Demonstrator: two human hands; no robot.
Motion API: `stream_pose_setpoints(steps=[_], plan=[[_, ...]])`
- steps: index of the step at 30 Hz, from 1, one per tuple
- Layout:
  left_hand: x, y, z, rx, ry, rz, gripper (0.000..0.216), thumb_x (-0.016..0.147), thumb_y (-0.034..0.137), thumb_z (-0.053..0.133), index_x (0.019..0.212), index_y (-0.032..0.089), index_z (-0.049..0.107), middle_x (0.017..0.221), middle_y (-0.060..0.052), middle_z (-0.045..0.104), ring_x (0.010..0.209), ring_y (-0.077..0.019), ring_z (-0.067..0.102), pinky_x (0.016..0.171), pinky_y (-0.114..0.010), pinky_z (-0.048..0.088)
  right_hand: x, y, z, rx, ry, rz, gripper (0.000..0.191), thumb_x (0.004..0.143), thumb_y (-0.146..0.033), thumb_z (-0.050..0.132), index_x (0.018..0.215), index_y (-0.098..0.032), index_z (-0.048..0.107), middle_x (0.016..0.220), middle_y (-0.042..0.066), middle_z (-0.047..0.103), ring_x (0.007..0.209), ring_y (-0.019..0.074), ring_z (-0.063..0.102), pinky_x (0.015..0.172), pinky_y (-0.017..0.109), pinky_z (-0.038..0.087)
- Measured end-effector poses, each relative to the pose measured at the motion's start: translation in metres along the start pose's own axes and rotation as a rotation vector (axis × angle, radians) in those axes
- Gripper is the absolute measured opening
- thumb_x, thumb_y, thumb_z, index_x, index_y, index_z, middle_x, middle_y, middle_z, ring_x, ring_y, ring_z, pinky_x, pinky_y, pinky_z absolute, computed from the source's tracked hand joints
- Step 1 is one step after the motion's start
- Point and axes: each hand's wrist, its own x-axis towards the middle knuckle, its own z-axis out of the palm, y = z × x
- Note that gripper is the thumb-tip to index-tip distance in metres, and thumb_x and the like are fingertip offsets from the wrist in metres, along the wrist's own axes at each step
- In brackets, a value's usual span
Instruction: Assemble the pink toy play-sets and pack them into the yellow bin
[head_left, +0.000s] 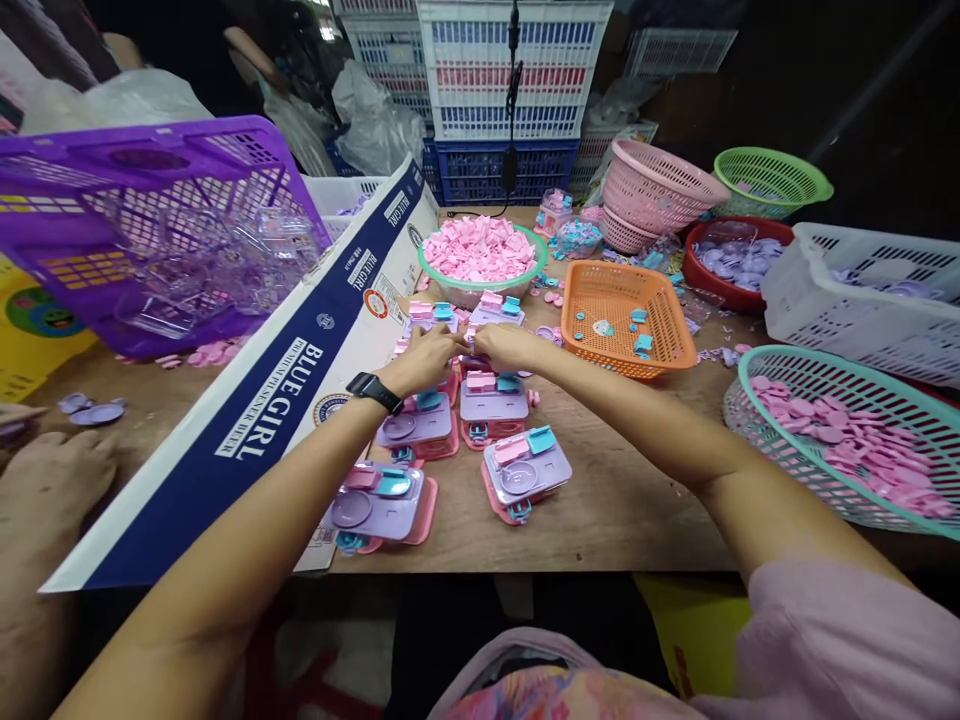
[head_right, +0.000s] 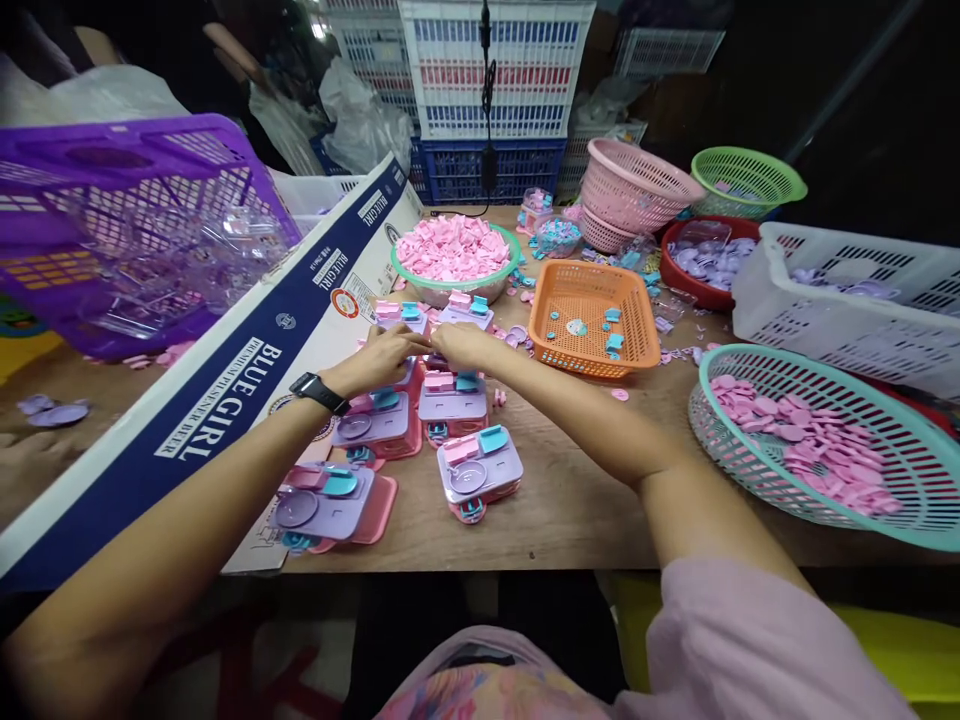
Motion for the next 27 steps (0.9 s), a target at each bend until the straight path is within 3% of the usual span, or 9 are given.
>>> stream_pose_setpoints(steps=[7,9,11,13,14,18,21,24,27], plan=[[0.004,-0.001,0.001,0.041,-0.052,-0.008,0.060,0.071,0.000,0.043,0.113,0.024,0.080,0.123,-0.011,0.074,0.115,-0.0328,0.053,0.092,-0.050,0.034,0.012,0.013,-0.006,0.075,-0.044,-0.122,0.024,0.083,-0.005,0.063,0.098,-0.010,0.082,0.097,0.016,0.079,0.085,0.0239,0.070,0.071,0.028,0.044],[0.003,-0.001,-0.001,0.049,-0.060,-0.015,0.061,0.071,0.001,0.044,0.114,0.025,0.079,0.126,-0.010,0.074,0.118,-0.0338,0.054,0.091,-0.050,0.033,0.003,0.024,-0.008,0.166,0.020,-0.143,0.029,0.082,-0.007,0.062,0.101,-0.014,0.083,0.099,0.011,0.080,0.085,0.0214,0.069,0.075,0.027,0.045],[0.001,-0.001,-0.001,0.027,-0.045,-0.021,0.062,0.072,0.001,0.044,0.117,0.026,0.079,0.130,-0.010,0.072,0.119,-0.0345,0.054,0.091,-0.050,0.033,-0.014,0.037,-0.004,0.266,0.199,-0.032,0.034,0.086,-0.010,0.057,0.109,-0.015,0.082,0.104,0.009,0.080,0.089,0.0196,0.069,0.078,0.025,0.045],[0.001,-0.001,-0.001,-0.009,-0.027,-0.024,0.064,0.071,0.002,0.044,0.120,0.026,0.078,0.132,-0.011,0.071,0.118,-0.0345,0.056,0.091,-0.050,0.035,-0.035,0.047,0.008,0.308,0.385,0.171,0.038,0.090,-0.010,0.050,0.111,-0.012,0.081,0.106,0.011,0.079,0.092,0.0195,0.069,0.078,0.025,0.045],[0.002,-0.001,-0.001,-0.024,-0.022,-0.019,0.064,0.071,0.003,0.045,0.121,0.025,0.078,0.131,-0.012,0.071,0.118,-0.0344,0.056,0.092,-0.049,0.036,-0.044,0.050,0.017,0.306,0.410,0.260,0.037,0.090,-0.010,0.048,0.108,-0.010,0.081,0.104,0.013,0.079,0.091,0.0197,0.069,0.077,0.025,0.044],[0.009,0.001,-0.007,-0.003,-0.028,-0.029,0.062,0.071,0.003,0.044,0.120,0.022,0.078,0.126,-0.014,0.073,0.118,-0.0347,0.057,0.095,-0.051,0.037,-0.054,0.050,0.061,0.281,0.199,0.455,0.031,0.096,-0.022,0.052,0.094,-0.012,0.080,0.095,0.014,0.078,0.084,0.0203,0.069,0.067,0.025,0.041],[0.014,0.003,-0.017,0.030,-0.006,-0.061,0.058,0.075,0.004,0.043,0.117,0.021,0.078,0.122,-0.014,0.074,0.120,-0.0354,0.056,0.096,-0.054,0.037,-0.042,0.047,0.083,0.271,0.166,0.545,0.038,0.102,-0.035,0.049,0.098,-0.013,0.079,0.097,0.018,0.076,0.090,0.0248,0.071,0.066,0.027,0.043],[0.013,0.003,-0.025,0.031,0.030,-0.052,0.056,0.076,0.004,0.043,0.114,0.022,0.080,0.119,-0.013,0.075,0.120,-0.0345,0.056,0.097,-0.054,0.037,-0.036,0.049,0.086,0.261,0.166,0.591,0.028,0.097,-0.030,0.057,0.106,-0.014,0.078,0.102,0.020,0.076,0.096,0.0298,0.072,0.069,0.030,0.047],[0.014,-0.002,-0.032,0.028,0.081,-0.076,0.055,0.074,0.002,0.044,0.109,0.023,0.081,0.117,-0.012,0.076,0.120,-0.0338,0.058,0.099,-0.054,0.037,-0.041,0.058,0.073,0.254,0.164,0.611,0.024,0.093,-0.021,0.060,0.108,-0.015,0.077,0.106,0.020,0.076,0.098,0.0316,0.072,0.071,0.031,0.049]])
